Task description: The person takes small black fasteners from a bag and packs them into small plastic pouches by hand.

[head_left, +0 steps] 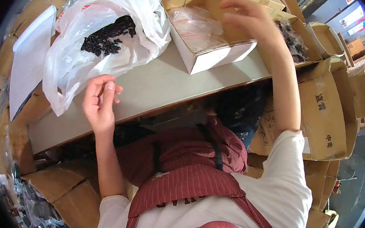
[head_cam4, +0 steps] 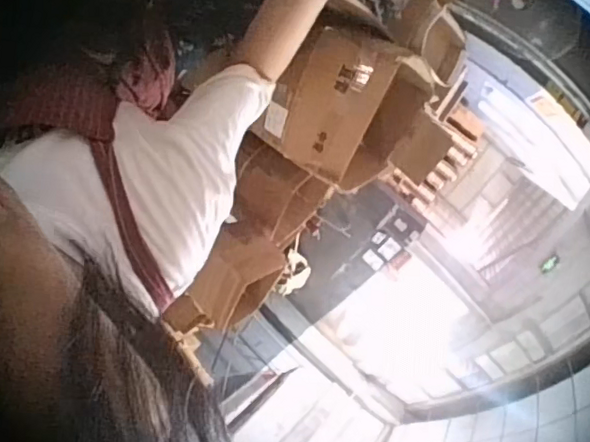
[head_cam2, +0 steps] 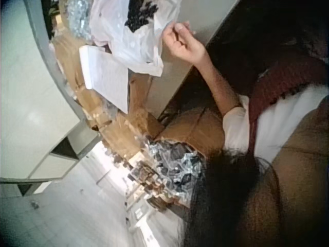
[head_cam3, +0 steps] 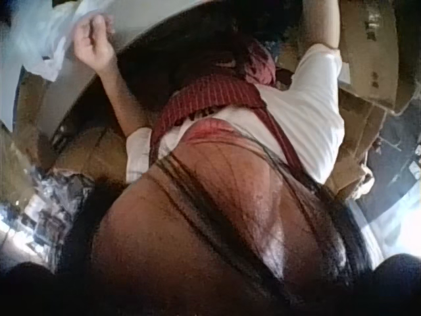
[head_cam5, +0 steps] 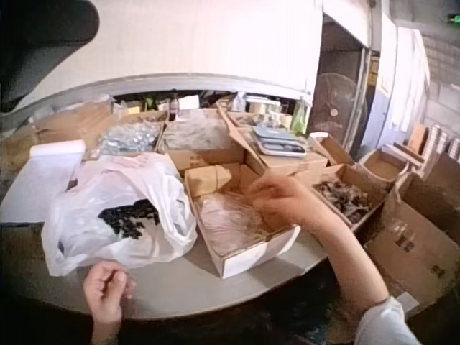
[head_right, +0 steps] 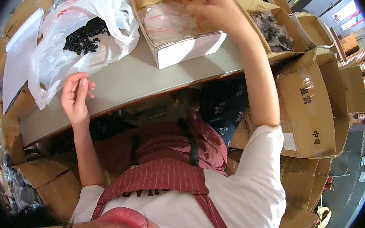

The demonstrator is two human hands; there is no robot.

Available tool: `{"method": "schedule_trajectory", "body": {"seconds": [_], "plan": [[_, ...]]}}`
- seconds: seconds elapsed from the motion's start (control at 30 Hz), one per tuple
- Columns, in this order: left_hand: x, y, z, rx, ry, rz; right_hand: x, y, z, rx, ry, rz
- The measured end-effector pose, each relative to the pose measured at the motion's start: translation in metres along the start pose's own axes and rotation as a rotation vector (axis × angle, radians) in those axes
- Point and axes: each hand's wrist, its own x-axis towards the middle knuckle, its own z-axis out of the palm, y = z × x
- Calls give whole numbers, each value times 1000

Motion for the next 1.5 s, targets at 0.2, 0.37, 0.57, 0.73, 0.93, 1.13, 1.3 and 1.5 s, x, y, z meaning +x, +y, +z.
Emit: {"method": "schedule_trajectory", "body": {"seconds": [0.2,0.37,0.57,0.73,0.93,1.13,1.3,1.5], "plan": [[-3,10,7,44,18,3,67,43,40,-632,-402,211],[-9,14,6,94,-24,-34,79,43,30,-242,-205,205],[-2,15,7,71,-42,-53,71,57,17,-121,-151,145],[0,7,7,47,1,-66,31,-4,28,62,-130,113],[2,5,4,195,-63,-50,0,-49,53,199,-101,-6],[6,8,1,43,-181,13,-29,-89,94,620,-190,21],[6,8,-3,-248,-276,11,-38,-98,130,748,-363,26],[1,9,-12,-233,-271,-176,-35,-88,139,750,-316,2]]}}
